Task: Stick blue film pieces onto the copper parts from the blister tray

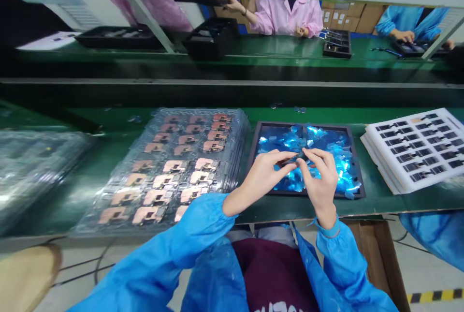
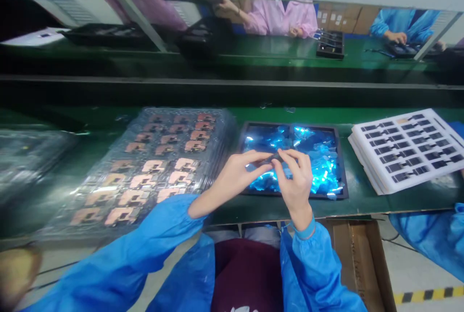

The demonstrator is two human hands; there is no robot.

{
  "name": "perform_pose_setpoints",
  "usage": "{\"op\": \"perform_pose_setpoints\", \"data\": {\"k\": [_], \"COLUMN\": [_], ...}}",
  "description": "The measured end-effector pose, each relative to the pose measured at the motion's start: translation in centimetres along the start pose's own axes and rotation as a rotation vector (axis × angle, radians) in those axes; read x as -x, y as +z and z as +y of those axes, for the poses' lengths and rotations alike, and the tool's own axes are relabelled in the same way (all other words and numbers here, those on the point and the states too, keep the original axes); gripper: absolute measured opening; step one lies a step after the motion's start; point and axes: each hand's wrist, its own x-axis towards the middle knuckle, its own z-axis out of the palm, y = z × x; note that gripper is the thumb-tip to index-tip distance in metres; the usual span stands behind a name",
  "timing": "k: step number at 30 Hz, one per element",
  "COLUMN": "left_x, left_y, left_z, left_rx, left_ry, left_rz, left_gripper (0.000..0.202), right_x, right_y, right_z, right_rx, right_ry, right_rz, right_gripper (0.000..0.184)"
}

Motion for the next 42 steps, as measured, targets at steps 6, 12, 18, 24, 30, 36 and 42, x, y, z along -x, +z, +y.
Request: {"op": "perform_pose_setpoints", "data": {"k": [6, 12, 18, 24, 30, 36, 42], "left_x": [1.3, 1.9, 2.2, 1.9, 0.9, 0.9, 1.6], "left_y": [1.1, 1.2, 0.6, 0.4, -0.4, -1.4, -1.6], "left_z": [0.3, -0.3, -0.9, -1.8, -3.4, -4.2, -4.5], "left_rx": [0.376, 0.687, 0.873, 0.935, 0.950, 0.825, 0.768], "left_ry": [-0.181, -0.370, -0.430, -0.431, -0.387, -0.356, -0.395], "left_rz": [-0.051, -0.088, -0.084, 0.012, 0.294, 0.450, 0.495], "left_gripper": [0.026, 0.040, 0.035, 0.031, 0.023, 0.039, 0.051], "right_x": [0.8, 1.5, 2.2, 3.0, 3.0, -0.2, -0.3], "right_y": [0.4, 0.1, -0.2, -0.4, 0.1, 2.4, 5.6], "right_z": [-0.1, 0.4, 0.2, 0.3, 0.8, 4.8, 4.0], "right_rx": [0.211, 0.269, 0.237, 0.158, 0.146, 0.308, 0.244], "right_ry": [-0.177, -0.295, -0.328, -0.456, -0.446, -0.033, -0.054], "right_rz": [0.158, 0.149, 0.020, -0.064, 0.112, -0.049, -0.182], "right_gripper": [0.020, 0.019, 0.016, 0.022, 0.018, 0.031, 0.051]}}
